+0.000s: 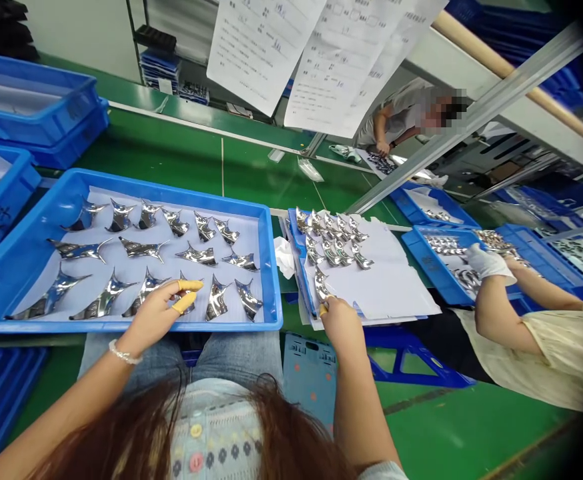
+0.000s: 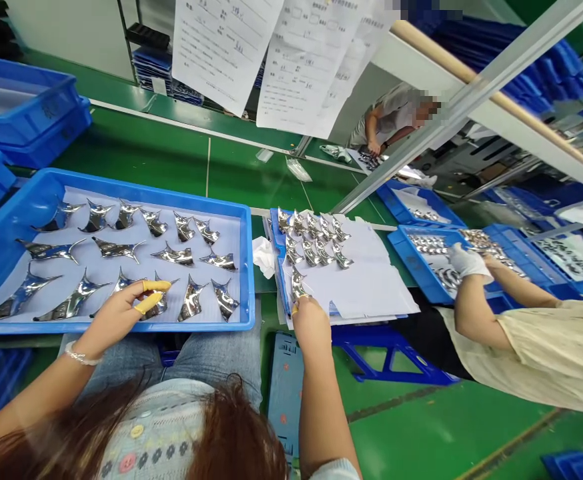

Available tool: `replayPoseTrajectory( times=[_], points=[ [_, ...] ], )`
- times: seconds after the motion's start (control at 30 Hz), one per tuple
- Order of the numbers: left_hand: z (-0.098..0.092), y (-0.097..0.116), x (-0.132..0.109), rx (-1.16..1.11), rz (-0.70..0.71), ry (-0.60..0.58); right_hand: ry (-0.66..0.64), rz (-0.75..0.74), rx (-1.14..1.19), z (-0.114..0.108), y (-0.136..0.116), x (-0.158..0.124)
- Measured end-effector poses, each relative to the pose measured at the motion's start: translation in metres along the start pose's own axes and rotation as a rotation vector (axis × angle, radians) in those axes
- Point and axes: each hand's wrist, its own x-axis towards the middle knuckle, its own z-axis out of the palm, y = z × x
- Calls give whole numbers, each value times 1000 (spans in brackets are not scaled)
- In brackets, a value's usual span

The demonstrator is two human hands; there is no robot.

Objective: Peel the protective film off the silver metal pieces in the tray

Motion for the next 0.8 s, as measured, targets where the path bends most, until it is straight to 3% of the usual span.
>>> replayPoseTrajectory(
  times=[0.13, 0.43, 0.8],
  points=[
    [0, 1, 0, -15, 9, -8, -42, -2, 21, -3, 4, 0],
    [1, 2, -1, -21, 61, 6, -41, 71, 28, -39, 22, 7],
    [3, -2, -6, 38, 144, 17, -197, 17, -120, -20, -2, 11]
  ],
)
